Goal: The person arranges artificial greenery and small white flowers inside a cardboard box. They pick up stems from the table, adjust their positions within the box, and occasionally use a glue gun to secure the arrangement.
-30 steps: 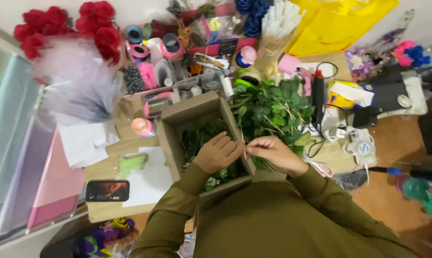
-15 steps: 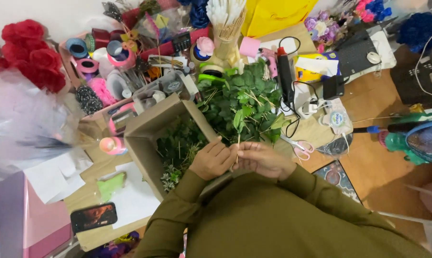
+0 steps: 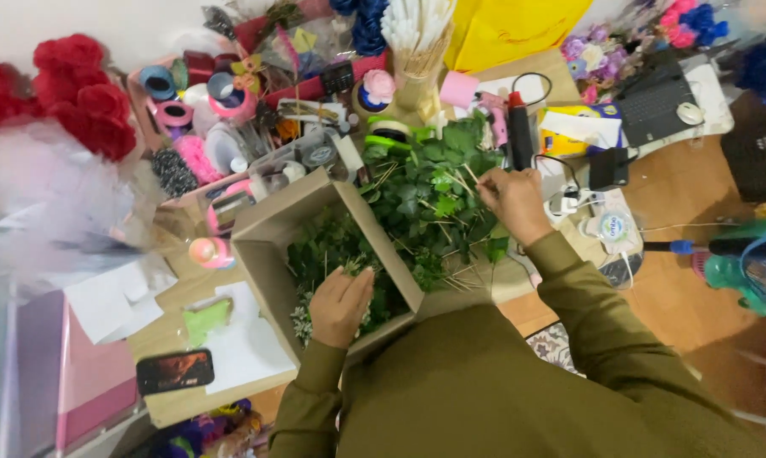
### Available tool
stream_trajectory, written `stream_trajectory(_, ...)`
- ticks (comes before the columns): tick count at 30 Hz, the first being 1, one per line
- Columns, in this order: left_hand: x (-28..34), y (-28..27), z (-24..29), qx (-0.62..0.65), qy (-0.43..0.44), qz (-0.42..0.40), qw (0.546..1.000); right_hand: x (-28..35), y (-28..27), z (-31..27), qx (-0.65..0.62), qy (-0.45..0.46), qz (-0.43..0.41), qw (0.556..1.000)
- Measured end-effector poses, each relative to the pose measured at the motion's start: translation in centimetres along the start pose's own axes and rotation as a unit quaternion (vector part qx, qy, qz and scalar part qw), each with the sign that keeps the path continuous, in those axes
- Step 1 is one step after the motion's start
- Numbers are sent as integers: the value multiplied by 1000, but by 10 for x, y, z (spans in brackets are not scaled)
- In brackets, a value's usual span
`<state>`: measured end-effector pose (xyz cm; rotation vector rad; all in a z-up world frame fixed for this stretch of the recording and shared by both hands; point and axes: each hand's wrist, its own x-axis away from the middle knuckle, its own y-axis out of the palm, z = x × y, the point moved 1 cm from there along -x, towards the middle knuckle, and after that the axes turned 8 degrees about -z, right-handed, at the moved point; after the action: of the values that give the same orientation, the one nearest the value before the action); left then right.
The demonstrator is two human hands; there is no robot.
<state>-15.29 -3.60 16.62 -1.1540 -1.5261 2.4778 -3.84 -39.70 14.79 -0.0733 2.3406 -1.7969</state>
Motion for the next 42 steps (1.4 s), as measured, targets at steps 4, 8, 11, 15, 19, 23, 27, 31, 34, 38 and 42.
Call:
stream_trajectory(4, 5, -33, -9, -62, -109, 6, 992, -8, 27, 21, 73, -60, -24, 995)
stream_trajectory(8, 7, -40, -33, 89, -334, -53, 937, 1, 1, 22, 14, -67, 25, 997)
stream_trajectory(11, 20, 9, -69, 80, -357, -129, 922, 15, -29, 6, -90, -69, 39, 993)
stream_trajectory(15, 19, 110, -126, -14, -444, -356, 822, 32, -42, -14, -170, -1, 18, 985)
stream_trajectory(19, 13, 167, -165, -20, -498, -448, 742, 46, -52, -43, -241, -12, 11, 970)
stream_trajectory(23, 9, 174, -172, 61, -542, -441, 712, 64, -44, -35, -220, 25, 27, 975)
stream_trajectory(27, 11, 153, -172, 174, -557, -346, 735, 69, -47, -42, -278, 58, -1, 959)
stream_trajectory(31, 11, 104, -156, 280, -532, -245, 760, 57, -43, -80, -362, 92, -34, 927)
stream_trajectory(34, -20, 19, -113, 418, -517, -66, 744, 47, -28, -119, -385, 13, -19, 923)
stream_trajectory(38, -63, -57, -50, 555, -469, 38, 685, 34, -50, -192, -514, -10, -145, 846)
stream_trajectory(42, -67, -66, -5, 509, -389, 71, 764, 28, -68, -216, -639, 50, -281, 714)
